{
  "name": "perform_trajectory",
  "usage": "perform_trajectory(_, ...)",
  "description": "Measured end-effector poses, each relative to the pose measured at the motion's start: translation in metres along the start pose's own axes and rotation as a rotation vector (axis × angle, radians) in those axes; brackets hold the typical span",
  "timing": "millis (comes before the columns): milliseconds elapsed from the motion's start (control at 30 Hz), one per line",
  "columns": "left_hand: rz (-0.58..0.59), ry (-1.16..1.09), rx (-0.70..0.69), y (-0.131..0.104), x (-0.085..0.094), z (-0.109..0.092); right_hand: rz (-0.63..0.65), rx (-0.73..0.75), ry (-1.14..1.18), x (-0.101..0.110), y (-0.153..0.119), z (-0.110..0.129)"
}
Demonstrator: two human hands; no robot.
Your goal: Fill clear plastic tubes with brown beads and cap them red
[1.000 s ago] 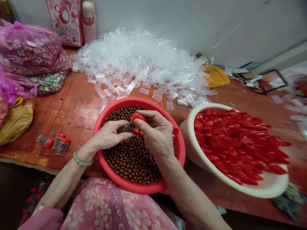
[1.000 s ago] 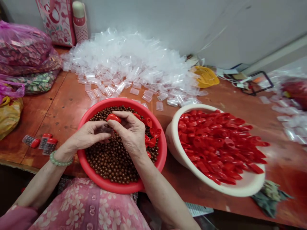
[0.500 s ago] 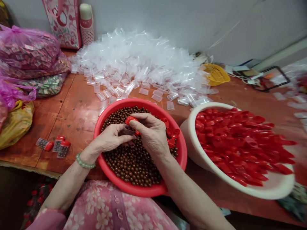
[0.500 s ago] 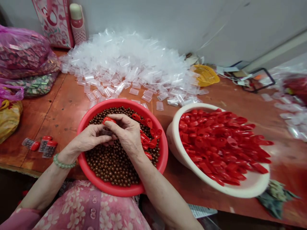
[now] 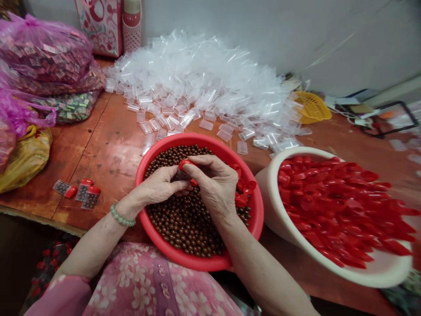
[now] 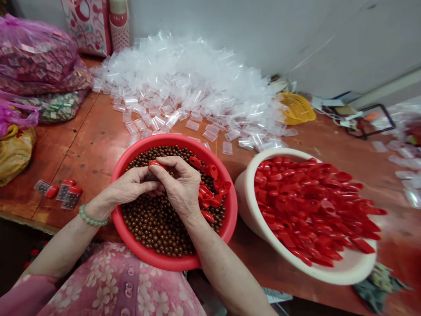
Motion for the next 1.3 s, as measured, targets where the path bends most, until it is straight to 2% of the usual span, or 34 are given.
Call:
perform_trajectory(100,-0.006,-0.006,-0.037,0.000,0.000,0.001,-0.009,0.034,0.013,-0.001,-0.001,-0.001)
perform_trajectory(367,-0.032,0.117,-0.078,-0.003,0.007,0.000,0.103,0.010,0.019,-0.002,0.004,-0.004)
perform_trajectory(533,-0.043,0.123,-0.044,-0.005,0.007,-0.004,0.156,0.004,0.037,0.000,0.006,-0.006)
perform_trajectory(767,-0.038,0.184,-0.034,-0.005,0.007,-0.005,0.221,0.034,-0.077,0.003,0.008,-0.003)
perform_trajectory(933,-0.022,0.244,-0.030,-0.005,0.008,-0.002,0.236,-0.029,-0.073,0.005,0.011,-0.005)
perform_trajectory(1033,-0.009,0.275,-0.036,-0.005,0.007,0.000,0.264,-0.018,-0.094,0.005,0.010,-0.003)
perform_trajectory(1200,-0.034,0.516,-0.142,-0.005,0.008,0.000,0.336,0.087,-0.198,0.008,0.006,0.001)
perform_trajectory(1300,-0.037,0.615,-0.180,-0.006,0.008,-0.001,0.355,0.102,-0.225,0.011,0.005,0.001)
Point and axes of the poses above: each hand's wrist, its own y-axis towards the middle knuckle, its own x-axis out of the back of the hand, z = x × y, the point moved 4 cm from there along y, towards the middle knuckle, and after that the axes turned 6 degrees about -z, right-handed, at the moved point
